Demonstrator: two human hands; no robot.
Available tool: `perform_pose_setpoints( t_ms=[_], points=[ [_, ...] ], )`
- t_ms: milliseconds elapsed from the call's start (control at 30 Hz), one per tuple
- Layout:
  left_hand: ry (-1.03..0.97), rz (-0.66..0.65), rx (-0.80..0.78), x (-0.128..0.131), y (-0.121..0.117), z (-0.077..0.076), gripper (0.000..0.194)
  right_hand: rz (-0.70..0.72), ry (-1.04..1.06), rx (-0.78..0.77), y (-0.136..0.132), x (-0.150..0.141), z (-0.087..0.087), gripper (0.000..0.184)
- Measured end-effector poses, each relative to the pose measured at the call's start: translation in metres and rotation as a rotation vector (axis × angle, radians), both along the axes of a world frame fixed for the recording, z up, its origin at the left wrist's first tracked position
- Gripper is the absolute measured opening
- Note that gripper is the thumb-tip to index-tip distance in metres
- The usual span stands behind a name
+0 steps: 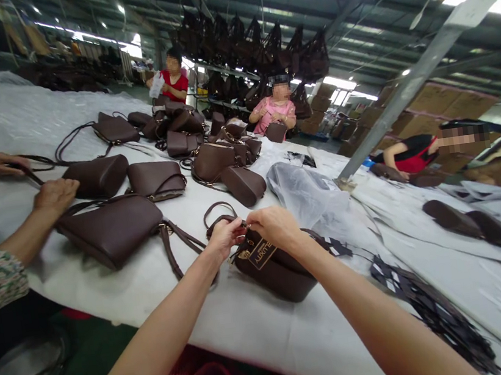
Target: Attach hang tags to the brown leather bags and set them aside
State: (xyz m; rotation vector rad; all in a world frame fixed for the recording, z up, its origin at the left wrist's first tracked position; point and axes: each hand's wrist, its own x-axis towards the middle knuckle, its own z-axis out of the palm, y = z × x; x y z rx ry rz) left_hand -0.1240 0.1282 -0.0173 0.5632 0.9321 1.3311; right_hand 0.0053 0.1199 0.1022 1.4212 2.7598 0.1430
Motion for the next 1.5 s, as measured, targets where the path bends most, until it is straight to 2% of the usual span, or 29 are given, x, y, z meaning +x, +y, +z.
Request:
perform_pose_setpoints(
  t_ms=[200, 367, 533, 667, 767, 867, 967, 1033, 1133, 1233, 1300, 1400, 1500],
  points=[
    [0.061, -0.013, 0.022, -0.001, -0.001, 0.0, 0.016, -0.087, -0.031, 0.13, 0.004, -0.003, -0.013, 0.027],
    [0.09, 0.004, 0.052, -0.001, -0.001, 0.0, 0.012, -0.1, -0.014, 0.099, 0.005, -0.008, -0.014, 0.023],
    [0.117, -0.029, 0.105, -0.003, -0.001, -0.001, 0.014, -0.091, -0.187, 0.132, 0.006, -0.021, -0.017, 0.024],
    [0.141, -0.087, 0.175, -0.007, 0.001, -0.004, 0.017, -0.117, -0.23, 0.08, 0.013, -0.029, -0.018, 0.027],
    [0.223, -0.03, 0.229, -0.005, 0.004, -0.007, 0.026, -0.14, -0.194, 0.042, 0.015, -0.031, -0.018, 0.03],
    [0.313, 0.086, 0.267, 0.001, 0.005, -0.008, 0.025, -0.14, -0.143, 0.022, 0.012, -0.034, -0.019, 0.027],
    [0.397, 0.143, 0.321, 0.003, 0.005, -0.01, 0.023, -0.121, -0.099, 0.052, 0.009, -0.034, -0.021, 0.024],
    [0.583, 0.14, 0.343, -0.002, 0.005, -0.014, 0.021, -0.088, -0.067, 0.075, 0.01, -0.029, -0.022, 0.027],
    [0.803, 0.083, 0.356, -0.017, -0.003, -0.016, 0.02, 0.038, 0.111, 0.045, 0.013, -0.016, -0.022, 0.026],
    [0.843, 0.002, 0.365, -0.034, -0.018, -0.01, 0.019, 0.125, 0.27, -0.028, 0.015, -0.005, -0.024, 0.01],
    [0.884, -0.01, 0.412, -0.041, -0.026, -0.002, 0.019, 0.156, 0.243, -0.023, 0.016, -0.003, -0.026, 0.011],
    [0.917, 0.051, 0.487, -0.044, -0.029, 0.009, 0.019, 0.203, 0.143, 0.006, 0.013, -0.008, -0.03, 0.02],
    [0.9, 0.099, 0.525, -0.042, -0.028, 0.014, 0.014, 0.189, 0.064, 0.025, 0.008, -0.016, -0.031, 0.024]
  ],
)
